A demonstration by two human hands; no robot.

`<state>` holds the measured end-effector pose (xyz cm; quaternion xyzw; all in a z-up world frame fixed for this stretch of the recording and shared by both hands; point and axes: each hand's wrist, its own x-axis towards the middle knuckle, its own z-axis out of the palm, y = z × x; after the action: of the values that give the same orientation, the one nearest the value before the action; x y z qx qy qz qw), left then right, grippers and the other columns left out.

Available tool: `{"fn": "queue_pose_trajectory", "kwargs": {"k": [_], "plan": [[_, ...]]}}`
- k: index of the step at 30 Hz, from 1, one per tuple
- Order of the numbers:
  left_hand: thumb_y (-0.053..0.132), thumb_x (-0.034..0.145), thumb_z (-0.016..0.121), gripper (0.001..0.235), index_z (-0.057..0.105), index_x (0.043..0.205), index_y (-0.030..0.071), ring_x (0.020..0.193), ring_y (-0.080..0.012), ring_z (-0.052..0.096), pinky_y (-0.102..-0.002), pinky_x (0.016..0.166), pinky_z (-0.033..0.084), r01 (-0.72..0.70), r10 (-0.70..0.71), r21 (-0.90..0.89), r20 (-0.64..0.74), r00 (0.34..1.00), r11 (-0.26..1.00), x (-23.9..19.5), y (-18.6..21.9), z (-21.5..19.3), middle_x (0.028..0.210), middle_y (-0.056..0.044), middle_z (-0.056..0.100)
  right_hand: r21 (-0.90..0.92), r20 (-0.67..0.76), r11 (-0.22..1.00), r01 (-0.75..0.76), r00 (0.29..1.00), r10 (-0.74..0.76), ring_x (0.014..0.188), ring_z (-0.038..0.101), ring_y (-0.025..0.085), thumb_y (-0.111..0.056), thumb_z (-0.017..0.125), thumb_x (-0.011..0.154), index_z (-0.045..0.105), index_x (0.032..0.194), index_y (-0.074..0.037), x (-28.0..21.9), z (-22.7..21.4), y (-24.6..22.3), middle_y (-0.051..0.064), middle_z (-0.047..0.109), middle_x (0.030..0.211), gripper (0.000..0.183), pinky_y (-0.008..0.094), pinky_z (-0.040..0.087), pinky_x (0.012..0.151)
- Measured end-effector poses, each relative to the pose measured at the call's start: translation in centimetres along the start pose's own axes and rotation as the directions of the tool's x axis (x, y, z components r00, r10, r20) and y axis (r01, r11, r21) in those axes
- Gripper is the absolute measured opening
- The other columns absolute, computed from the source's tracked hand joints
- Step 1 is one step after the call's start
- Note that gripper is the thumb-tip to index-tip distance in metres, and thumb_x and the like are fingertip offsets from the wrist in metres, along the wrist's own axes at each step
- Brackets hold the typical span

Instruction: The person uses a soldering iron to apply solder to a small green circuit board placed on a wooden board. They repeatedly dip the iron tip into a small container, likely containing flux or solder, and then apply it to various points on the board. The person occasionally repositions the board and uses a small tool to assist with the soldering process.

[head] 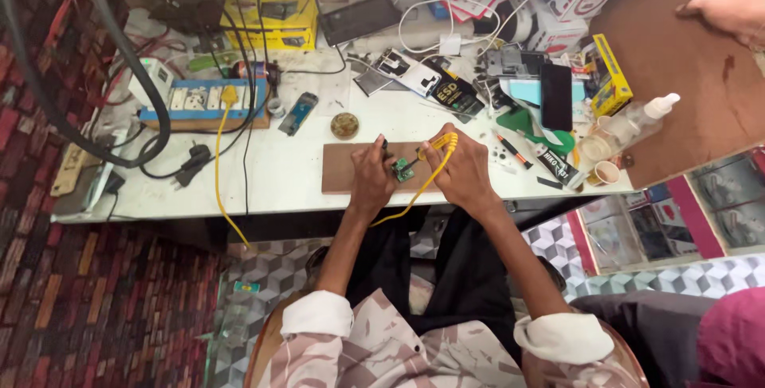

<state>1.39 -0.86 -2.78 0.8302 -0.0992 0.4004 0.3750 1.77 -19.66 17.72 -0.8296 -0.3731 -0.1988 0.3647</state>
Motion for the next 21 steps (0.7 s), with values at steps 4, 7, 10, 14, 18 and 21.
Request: {"fn": "queue_pose_trajectory", "kwargs": {"k": [4, 7, 10, 14, 18, 21], "plan": [[0.005, 0.094, 0.066, 0.054, 0.039, 0.141, 0.001, 0.106, -0.0323, 0.061, -0.054, 0.100, 0.040, -0.144, 0.164, 0.297, -0.043, 0.986, 0.944, 0.7, -0.1, -1.5, 0.120, -0.021, 0.064, -0.070, -0.033, 0.998, 0.009, 0.999, -0.012, 0.068, 0.066, 0.034, -0.022, 0.067, 0.099, 0.064, 0.084, -0.005, 1.1, 0.6, -0.8, 0.013, 0.065, 0.076, 0.023, 0.045, 0.050, 0.059], [0.010, 0.093, 0.068, 0.057, 0.039, 0.142, 0.005, 0.105, -0.0377, 0.064, -0.049, 0.100, 0.043, -0.271, 0.373, 0.589, -0.056, 0.926, 0.761, 0.5, 0.6, -0.4, 0.117, -0.026, 0.065, -0.145, -0.031, 0.987, 0.075, 0.996, -0.080, 0.069, 0.063, 0.036, -0.022, 0.068, 0.096, 0.062, 0.086, -0.003, 0.2, 0.8, -0.1, 0.015, 0.062, 0.077, 0.022, 0.048, 0.048, 0.060], [0.008, 0.098, 0.069, 0.060, 0.037, 0.147, -0.004, 0.091, -0.0288, 0.063, -0.054, 0.097, 0.042, -0.071, 0.088, 0.159, -0.107, 0.990, 0.985, 0.8, 0.2, -0.5, 0.104, -0.013, 0.065, -0.090, -0.018, 0.996, 0.026, 0.999, -0.027, 0.071, 0.062, 0.038, -0.021, 0.068, 0.098, 0.060, 0.090, -0.002, 0.0, 1.5, 0.4, 0.016, 0.061, 0.077, 0.023, 0.049, 0.048, 0.061], [0.009, 0.100, 0.072, 0.060, 0.037, 0.148, -0.001, 0.090, -0.0288, 0.063, -0.053, 0.099, 0.042, -0.133, 0.157, 0.183, -0.123, 0.980, 0.974, 0.4, 0.1, -0.6, 0.104, -0.011, 0.066, -0.083, -0.075, 0.996, 0.037, 0.996, -0.043, 0.068, 0.062, 0.036, -0.020, 0.066, 0.099, 0.059, 0.090, -0.004, -0.3, 2.2, 0.1, 0.015, 0.062, 0.077, 0.019, 0.047, 0.048, 0.059], [0.012, 0.088, 0.074, 0.064, 0.036, 0.138, 0.009, 0.093, -0.0346, 0.065, -0.053, 0.096, 0.039, -0.252, 0.305, 0.392, -0.078, 0.949, 0.885, 0.9, 0.5, -1.0, 0.108, -0.018, 0.067, -0.119, -0.079, 0.993, -0.010, 0.997, 0.000, 0.066, 0.062, 0.036, -0.020, 0.066, 0.101, 0.058, 0.089, -0.003, 0.5, 1.9, -0.7, 0.014, 0.062, 0.073, 0.022, 0.047, 0.046, 0.057], [0.010, 0.090, 0.077, 0.064, 0.036, 0.139, 0.008, 0.094, -0.0344, 0.064, -0.054, 0.092, 0.038, -0.242, 0.277, 0.313, -0.073, 0.958, 0.918, 0.7, 1.2, -1.4, 0.111, -0.015, 0.063, -0.161, -0.094, 0.987, -0.013, 0.996, -0.002, 0.065, 0.061, 0.036, -0.024, 0.069, 0.101, 0.057, 0.090, -0.001, 0.6, 1.7, -1.0, 0.015, 0.061, 0.073, 0.028, 0.047, 0.045, 0.056]]}}
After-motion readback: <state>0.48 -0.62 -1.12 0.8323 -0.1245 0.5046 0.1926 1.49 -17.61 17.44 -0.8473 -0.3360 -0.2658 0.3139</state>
